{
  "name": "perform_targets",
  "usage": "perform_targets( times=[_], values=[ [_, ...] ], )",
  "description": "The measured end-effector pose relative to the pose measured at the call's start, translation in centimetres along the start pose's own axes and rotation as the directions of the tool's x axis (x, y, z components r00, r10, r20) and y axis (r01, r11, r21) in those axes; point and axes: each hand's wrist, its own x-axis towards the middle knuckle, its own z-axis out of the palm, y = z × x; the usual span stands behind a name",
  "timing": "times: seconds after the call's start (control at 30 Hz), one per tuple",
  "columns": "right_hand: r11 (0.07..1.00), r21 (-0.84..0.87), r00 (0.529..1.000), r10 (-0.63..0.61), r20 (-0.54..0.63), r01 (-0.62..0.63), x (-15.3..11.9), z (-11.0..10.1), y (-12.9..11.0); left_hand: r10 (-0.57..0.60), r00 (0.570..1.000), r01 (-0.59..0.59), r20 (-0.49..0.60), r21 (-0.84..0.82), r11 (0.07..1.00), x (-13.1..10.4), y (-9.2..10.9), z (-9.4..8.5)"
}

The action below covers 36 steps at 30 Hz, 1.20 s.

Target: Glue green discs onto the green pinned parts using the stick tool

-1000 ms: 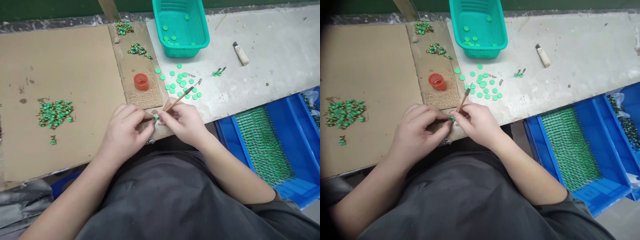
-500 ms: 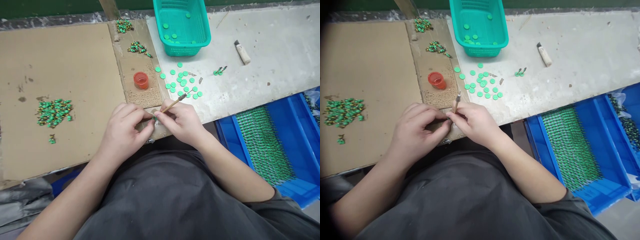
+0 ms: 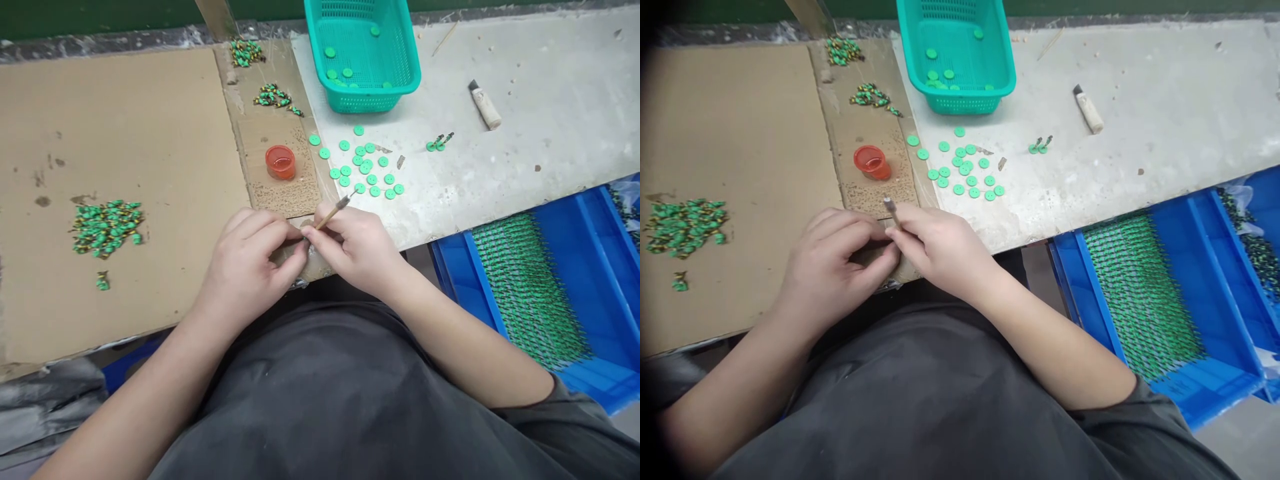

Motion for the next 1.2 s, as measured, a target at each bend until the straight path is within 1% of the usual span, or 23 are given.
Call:
perform_targets(
  times=[0.2, 0.33, 0.4, 0.47, 0.53, 0.6, 0.67, 0.77, 0.83, 0.87, 0.93, 0.97, 1.0, 1.07, 1.1, 1.13, 1.17, 1.2],
  values=[
    [0.998, -0.058, 0.999, -0.001, 0.047, 0.004, 0.0, 0.6, -0.4, 0.0, 1.0, 0.0, 0.007, -0.007, 1.0, 0.0, -0.2, 0.0],
    [0.997, -0.078, 0.999, 0.004, 0.046, 0.0, 0.0, 1.0, -0.5, -0.034, 0.999, 0.034, 0.022, -0.002, 0.999, 0.1, -0.1, 0.0],
    [0.999, -0.04, 0.999, 0.031, 0.013, -0.031, -0.2, 1.0, -0.5, -0.043, 0.999, 0.043, 0.027, -0.004, 0.999, 0.1, -0.1, 0.0],
    [0.992, 0.053, 0.992, 0.114, -0.048, -0.112, -0.4, 0.9, -0.4, -0.04, 0.999, 0.04, 0.027, -0.023, 0.999, 0.0, -0.1, -0.1],
    [0.965, 0.154, 0.966, 0.229, -0.119, -0.21, -0.8, 0.7, -0.4, -0.044, 0.999, 0.045, 0.018, -0.05, 0.998, 0.1, -0.1, -0.3],
    [0.939, 0.215, 0.933, 0.31, -0.182, -0.27, -1.3, 0.3, -0.3, -0.062, 0.998, 0.063, 0.014, -0.076, 0.995, 0.2, -0.2, -0.5],
    [0.929, 0.232, 0.915, 0.339, -0.221, -0.288, -1.8, -0.1, -0.1, -0.081, 0.997, 0.082, 0.014, -0.095, 0.992, 0.2, -0.2, -0.7],
    [0.928, 0.235, 0.91, 0.344, -0.232, -0.291, -2.4, -0.5, 0.2, -0.113, 0.994, 0.112, 0.001, -0.144, 0.983, 0.2, -0.1, -0.9],
    [0.93, 0.232, 0.912, 0.339, -0.231, -0.286, -2.6, -0.5, 0.5, -0.17, 0.983, 0.152, -0.073, -0.211, 0.966, -0.2, -0.1, -0.9],
    [0.93, 0.227, 0.912, 0.339, -0.231, -0.288, -2.7, -0.5, 0.6, -0.205, 0.97, 0.169, -0.132, -0.243, 0.955, -0.4, 0.0, -0.8],
    [0.931, 0.212, 0.911, 0.344, -0.229, -0.298, -2.8, -0.4, 0.8, -0.262, 0.929, 0.189, -0.262, -0.273, 0.943, -0.9, 0.1, -0.9],
    [0.931, 0.207, 0.91, 0.345, -0.229, -0.301, -2.8, -0.3, 0.9, -0.273, 0.907, 0.189, -0.32, -0.269, 0.944, -1.1, 0.2, -1.0],
    [0.932, 0.206, 0.911, 0.343, -0.229, -0.299, -2.8, -0.3, 0.9, -0.259, 0.889, 0.174, -0.378, -0.244, 0.954, -1.3, 0.3, -1.2],
    [0.934, 0.213, 0.915, 0.333, -0.228, -0.286, -2.7, -0.2, 1.0, -0.176, 0.867, 0.124, -0.466, -0.14, 0.982, -1.3, 0.6, -1.9],
    [0.936, 0.216, 0.917, 0.326, -0.228, -0.279, -2.7, -0.2, 1.0, -0.139, 0.874, 0.115, -0.466, -0.08, 0.99, -1.2, 0.7, -2.4],
    [0.937, 0.22, 0.919, 0.321, -0.229, -0.272, -2.6, -0.2, 1.0, -0.124, 0.896, 0.118, -0.427, -0.039, 0.992, -1.1, 0.9, -3.0],
    [0.937, 0.223, 0.92, 0.318, -0.23, -0.268, -2.6, -0.2, 1.0, -0.135, 0.932, 0.133, -0.336, -0.029, 0.991, -0.9, 0.9, -3.5],
    [0.937, 0.225, 0.92, 0.317, -0.232, -0.267, -2.6, -0.2, 1.0, -0.164, 0.961, 0.157, -0.225, -0.047, 0.986, -0.6, 0.9, -3.9]
  ],
)
